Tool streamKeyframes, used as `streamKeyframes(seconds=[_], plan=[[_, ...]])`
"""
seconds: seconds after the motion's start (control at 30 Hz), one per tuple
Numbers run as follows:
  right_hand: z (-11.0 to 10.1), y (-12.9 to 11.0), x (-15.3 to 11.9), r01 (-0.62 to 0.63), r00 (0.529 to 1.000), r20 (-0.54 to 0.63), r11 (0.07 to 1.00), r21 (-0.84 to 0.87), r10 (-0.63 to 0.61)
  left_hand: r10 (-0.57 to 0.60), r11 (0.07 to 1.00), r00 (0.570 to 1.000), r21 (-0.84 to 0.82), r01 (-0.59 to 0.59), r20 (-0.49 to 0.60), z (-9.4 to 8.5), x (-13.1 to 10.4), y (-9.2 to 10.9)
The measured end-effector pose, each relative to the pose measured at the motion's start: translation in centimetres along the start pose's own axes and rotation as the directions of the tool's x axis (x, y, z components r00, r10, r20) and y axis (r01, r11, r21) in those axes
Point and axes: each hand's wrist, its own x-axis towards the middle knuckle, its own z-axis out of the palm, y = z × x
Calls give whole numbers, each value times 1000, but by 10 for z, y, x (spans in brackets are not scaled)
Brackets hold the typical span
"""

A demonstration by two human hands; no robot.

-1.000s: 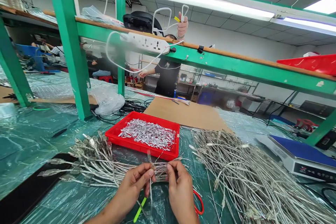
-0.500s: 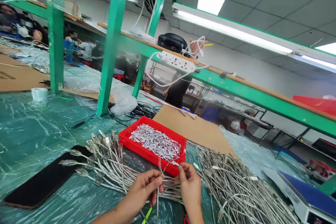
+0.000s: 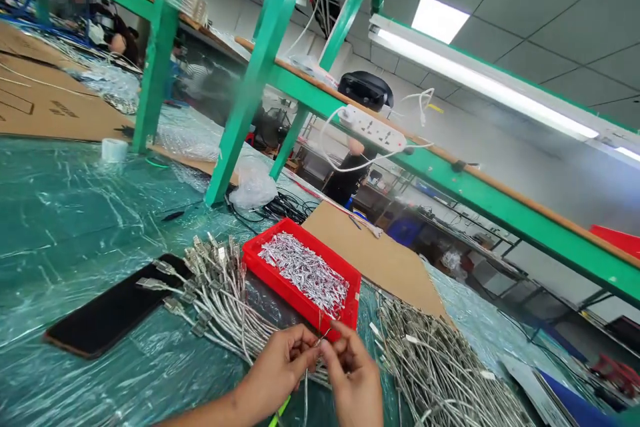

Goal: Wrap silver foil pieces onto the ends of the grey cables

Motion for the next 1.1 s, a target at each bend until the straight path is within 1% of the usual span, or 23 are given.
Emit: streamKeyframes(seconds=[0.07, 0.13, 0.23, 0.3, 0.4, 0.47, 0.57, 0.67, 0.73, 0.77, 0.8, 0.87, 0.9, 0.93, 0.97, 1.0, 1.07, 1.1], plan=[[6, 7, -5, 4, 996, 88, 999, -48, 0, 61, 994, 998, 87, -61, 11, 0, -3, -1], [7, 16, -6, 23, 991, 136, 996, -90, -11, 65, 986, 997, 149, -71, 42, 1, -5, -4], [3, 28, -7, 110, 989, 119, 980, -166, -91, 17, 983, 995, 179, -35, 101, 3, -7, -10], [-2, 32, -9, 176, 982, 102, 957, -229, -156, -8, 981, 992, 192, -17, 128, 5, -7, -13], [-7, 31, -13, 248, 967, 130, 919, -307, -218, -25, 981, 988, 196, -6, 155, 6, -7, -11], [-7, 27, -15, 294, 955, 128, 892, -342, -266, -34, 980, 984, 197, -2, 178, 6, -7, -7], [-4, 20, -19, 303, 951, 44, 887, -348, -307, -39, 979, 977, 205, -5, 210, 7, -9, -1], [0, 12, -25, 259, 955, -58, 916, -307, -290, -42, 976, 975, 217, -7, 217, 8, -10, 0], [1, 5, -30, 220, 946, -164, 924, -312, -280, -52, 971, 979, 239, 3, 199, 8, -10, -2], [1, 1, -32, 191, 931, -240, 926, -325, -276, -61, 966, 981, 257, 12, 185, 8, -11, -4], [1, -3, -35, 158, 903, -329, 927, -341, -275, -69, 961, 983, 277, 19, 172, 8, -11, -6], [-3, -12, -40, 92, 833, -480, 925, -369, -274, -65, 956, 988, 293, 22, 140, 7, -10, -11], [-5, -16, -41, 68, 808, -522, 925, -375, -271, -60, 960, 991, 280, 24, 122, 7, -9, -13], [-8, -19, -41, 50, 803, -537, 926, -373, -260, -54, 969, 993, 247, 27, 102, 6, -7, -14], [-10, -21, -41, 38, 821, -521, 933, -359, -234, -51, 980, 995, 197, 34, 82, 5, -6, -14], [-11, -22, -40, 25, 859, -477, 946, -324, -187, -52, 990, 997, 134, 43, 62, 3, -4, -14], [-9, -17, -40, -8, 950, -309, 980, -200, -55, -57, 998, 998, -5, 57, 23, 0, 1, -10], [-5, -12, -40, -36, 978, -210, 990, -133, 8, -52, 996, 999, -66, 52, 4, -2, 4, -7]])
